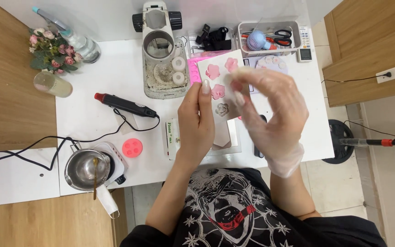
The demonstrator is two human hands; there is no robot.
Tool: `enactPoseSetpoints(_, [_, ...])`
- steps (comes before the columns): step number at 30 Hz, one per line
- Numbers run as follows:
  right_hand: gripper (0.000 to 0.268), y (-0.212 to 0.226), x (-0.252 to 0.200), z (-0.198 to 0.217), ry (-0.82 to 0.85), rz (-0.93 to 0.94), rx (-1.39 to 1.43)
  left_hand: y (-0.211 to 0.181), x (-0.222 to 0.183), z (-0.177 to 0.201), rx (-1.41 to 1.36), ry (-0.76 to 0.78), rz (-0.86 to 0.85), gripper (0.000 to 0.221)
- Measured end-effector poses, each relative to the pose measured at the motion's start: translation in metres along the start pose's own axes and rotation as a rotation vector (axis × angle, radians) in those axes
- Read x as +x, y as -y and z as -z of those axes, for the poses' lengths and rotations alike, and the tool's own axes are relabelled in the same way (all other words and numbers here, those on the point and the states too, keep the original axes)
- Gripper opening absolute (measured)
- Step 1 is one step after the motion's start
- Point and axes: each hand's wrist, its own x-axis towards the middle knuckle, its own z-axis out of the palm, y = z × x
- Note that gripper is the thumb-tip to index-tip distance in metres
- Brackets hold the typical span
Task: Removing small wax decorative pieces from silicone molds.
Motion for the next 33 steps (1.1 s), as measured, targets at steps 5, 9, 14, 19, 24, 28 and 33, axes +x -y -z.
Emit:
enactPoseSetpoints(5, [0.038,0.017,0.0,-0.001,0.046,0.061,-0.066,-0.004,0.001,0.001,0.028,-0.055,-0.072,0.031])
enactPoseSetpoints(9, [0.039,0.018,0.0,0.0,0.06,0.005,0.004,-0.004,0.0,0.001,0.074,-0.074,-0.132,0.031])
enactPoseSetpoints(14, [0.042,0.016,0.001,0.001,0.078,-0.034,0.037,-0.005,-0.002,0.002,0.078,-0.061,-0.2,0.031])
enactPoseSetpoints(19, [0.044,0.014,0.001,0.003,0.063,-0.042,0.05,-0.002,-0.005,0.001,0.048,-0.049,-0.255,0.03])
enactPoseSetpoints(24, [0.042,0.012,0.0,0.002,0.051,-0.057,0.067,-0.006,-0.007,0.003,0.049,-0.021,-0.284,0.03])
enactPoseSetpoints(28, [0.039,0.011,-0.001,0.0,0.048,-0.049,0.077,-0.007,-0.007,0.004,0.045,-0.018,-0.278,0.03])
enactPoseSetpoints(33, [0.035,0.016,0.001,0.003,0.036,-0.004,0.021,-0.005,-0.009,0.002,0.05,-0.03,-0.28,0.029])
